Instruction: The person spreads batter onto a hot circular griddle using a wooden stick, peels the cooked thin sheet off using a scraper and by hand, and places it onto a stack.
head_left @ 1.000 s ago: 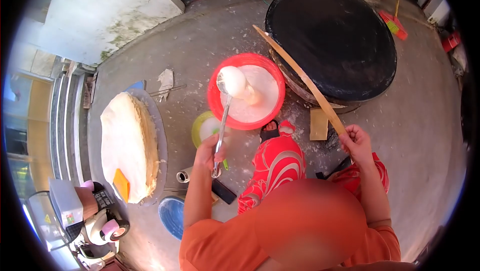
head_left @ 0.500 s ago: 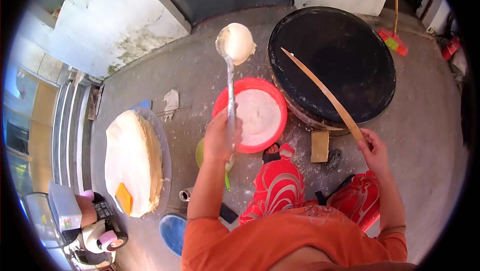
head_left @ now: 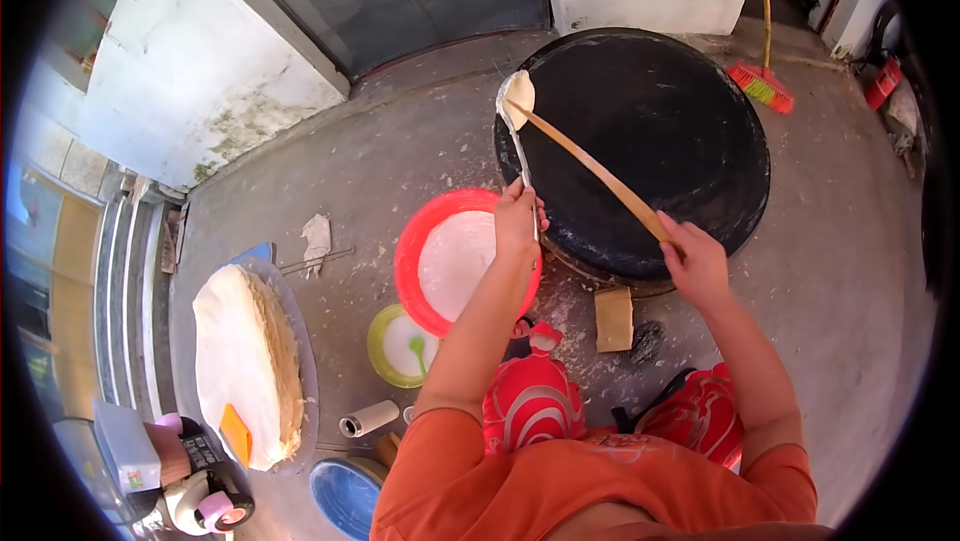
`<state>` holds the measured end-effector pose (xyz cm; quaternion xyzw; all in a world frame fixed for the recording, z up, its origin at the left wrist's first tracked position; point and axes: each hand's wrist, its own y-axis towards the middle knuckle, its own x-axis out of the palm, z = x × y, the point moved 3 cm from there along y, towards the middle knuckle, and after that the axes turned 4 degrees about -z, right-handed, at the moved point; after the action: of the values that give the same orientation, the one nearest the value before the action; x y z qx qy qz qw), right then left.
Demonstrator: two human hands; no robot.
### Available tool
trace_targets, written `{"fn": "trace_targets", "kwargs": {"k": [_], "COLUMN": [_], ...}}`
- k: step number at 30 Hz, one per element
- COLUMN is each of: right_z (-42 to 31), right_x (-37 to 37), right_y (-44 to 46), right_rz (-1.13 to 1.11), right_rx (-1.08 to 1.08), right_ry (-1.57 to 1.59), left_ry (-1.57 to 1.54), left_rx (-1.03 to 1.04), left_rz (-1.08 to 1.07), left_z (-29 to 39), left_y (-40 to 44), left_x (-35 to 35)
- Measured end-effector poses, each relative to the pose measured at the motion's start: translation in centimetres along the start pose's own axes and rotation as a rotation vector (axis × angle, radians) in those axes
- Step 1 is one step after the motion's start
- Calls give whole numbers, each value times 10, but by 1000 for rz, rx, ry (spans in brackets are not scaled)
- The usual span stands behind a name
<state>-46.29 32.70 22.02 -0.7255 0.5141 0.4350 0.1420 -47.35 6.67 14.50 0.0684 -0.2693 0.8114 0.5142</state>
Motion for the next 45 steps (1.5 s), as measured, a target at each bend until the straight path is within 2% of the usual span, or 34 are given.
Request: {"fn": "trace_targets", "kwargs": {"k": [5,10,12,18,20,21,26,27,29,30,31,33,34,36,37,39,40,42,43,45], "right_z": [22,16,24,48,47,44,33,37,38,42,43,43,43,41,38,38,38,43,31,28], "right_x": [39,27,32,53,48,42,8,10,24,32,42,56,60,65,65,62,67,76,78,87], "right_y": [24,31,30,25,29,28,11,8,4,6,10,26,39,66,77,93,89,74,67,69], "right_rz": [-96,-85,-92,-54,-83,-82,-65,-67,-71,-72,-74,-63,-63,13,14,6,5,60,-10,-83], "right_rx": [35,54,75,88,99,96,39,38,-242,-242,-333,-447,-446,-431,-429,-218,-216,-41,-2,-94], "right_ry": [-33,40,27,97,89,87,-201,-201,-405,-405,-482,-594,-594,-733,-732,-627,-626,-59,-76,-325], "left_ry": [-42,-32,69,190,168,222,183,24,-279,-422,-422,-920,-920,-1166,-1206,-1203,-1205,-1213,-1239,-1314], "left_rx": [-48,-31,90,180,-7,34,-9,8,-20,-64,-64,-290,-291,-374,-341,-343,-341,-330,-303,-268], "left_rz": [89,144,210,105,54,28,22,-45,-220,-329,-329,-578,-579,-742,-756,-777,-797,-788,-747,-667], "left_z": [-25,-21,-16,-6,-14,-13,37,52,79,91,104,127,134,149,153,155,154,145,138,120], "left_y": [8,-7,-16,-10,21,37,62,58,57,58,54,40,35,25,19,6,-3,-22,-29,-43], "left_x": [-6,-10,-11,-5,-9,-12,-1,7,18,22,28,48,52,62,65,58,51,33,20,-3]}}
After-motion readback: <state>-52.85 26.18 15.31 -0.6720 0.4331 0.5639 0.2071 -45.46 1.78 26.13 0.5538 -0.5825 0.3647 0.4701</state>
